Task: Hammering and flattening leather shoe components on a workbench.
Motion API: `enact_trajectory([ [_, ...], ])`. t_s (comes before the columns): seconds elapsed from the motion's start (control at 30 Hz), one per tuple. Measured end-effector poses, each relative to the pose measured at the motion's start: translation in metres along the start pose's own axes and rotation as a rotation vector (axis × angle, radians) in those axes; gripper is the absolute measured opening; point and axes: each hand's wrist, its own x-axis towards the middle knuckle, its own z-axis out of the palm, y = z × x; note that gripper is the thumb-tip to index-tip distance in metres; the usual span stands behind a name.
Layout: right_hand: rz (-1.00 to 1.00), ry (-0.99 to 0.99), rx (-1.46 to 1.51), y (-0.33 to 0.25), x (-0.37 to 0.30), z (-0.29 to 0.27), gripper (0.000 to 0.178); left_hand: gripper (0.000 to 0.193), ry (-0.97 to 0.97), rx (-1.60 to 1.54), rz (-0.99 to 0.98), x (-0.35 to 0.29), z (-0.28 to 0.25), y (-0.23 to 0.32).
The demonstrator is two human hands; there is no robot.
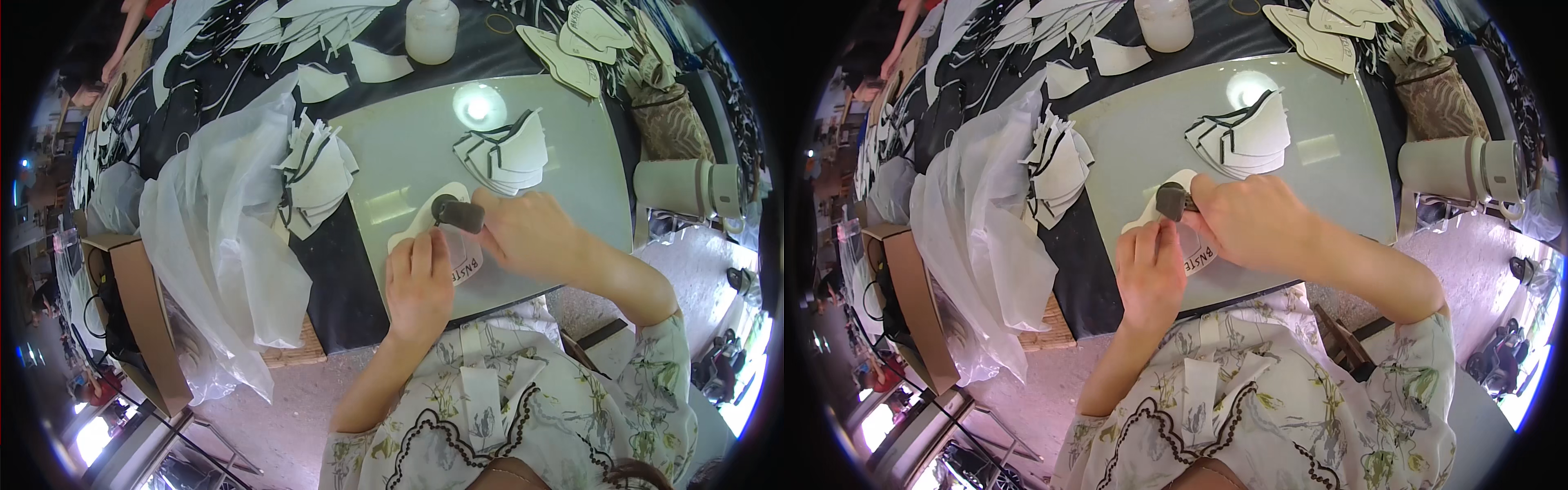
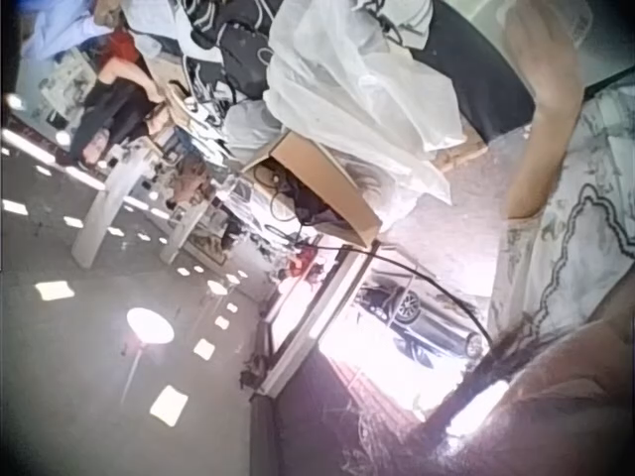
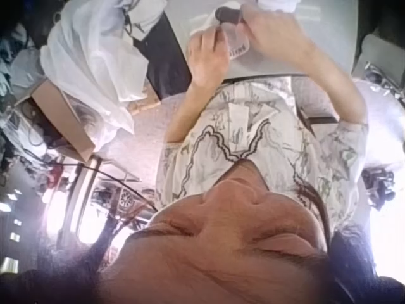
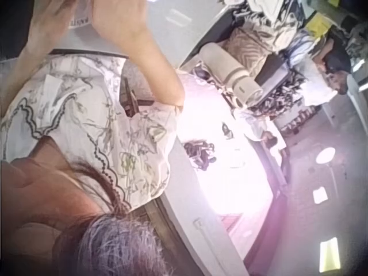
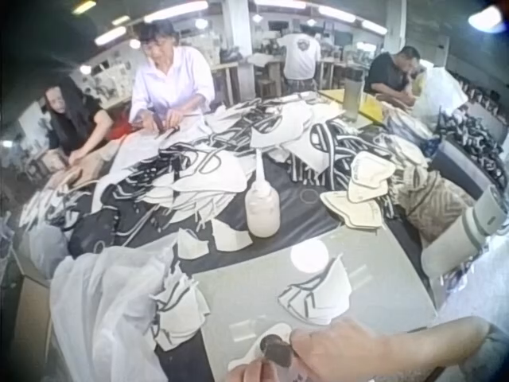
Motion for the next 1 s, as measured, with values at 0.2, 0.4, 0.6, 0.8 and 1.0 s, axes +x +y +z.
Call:
enact_trajectory([
  [0.2,-0.006,-0.001,0.053,-0.001,0.002,0.003,0.036,0.036,-0.047,0.001,0.002,-0.005,0.001,-0.001],
  [0.4,0.057,-0.078,-0.046,0.003,0.001,0.009,0.036,0.025,-0.014,-0.187,-0.121,0.004,-0.014,-0.003],
  [0.6,0.035,-0.050,-0.110,0.000,0.000,0.007,0.036,0.026,0.002,-0.072,-0.006,-0.012,-0.009,-0.005],
  [0.8,-0.013,-0.134,0.000,-0.004,0.000,0.008,0.036,0.026,-0.007,-0.011,0.075,-0.013,-0.008,-0.007],
  [1.0,-0.097,-0.117,-0.024,-0.005,0.004,0.006,0.036,0.035,-0.028,0.022,0.094,-0.016,-0.009,-0.008],
])
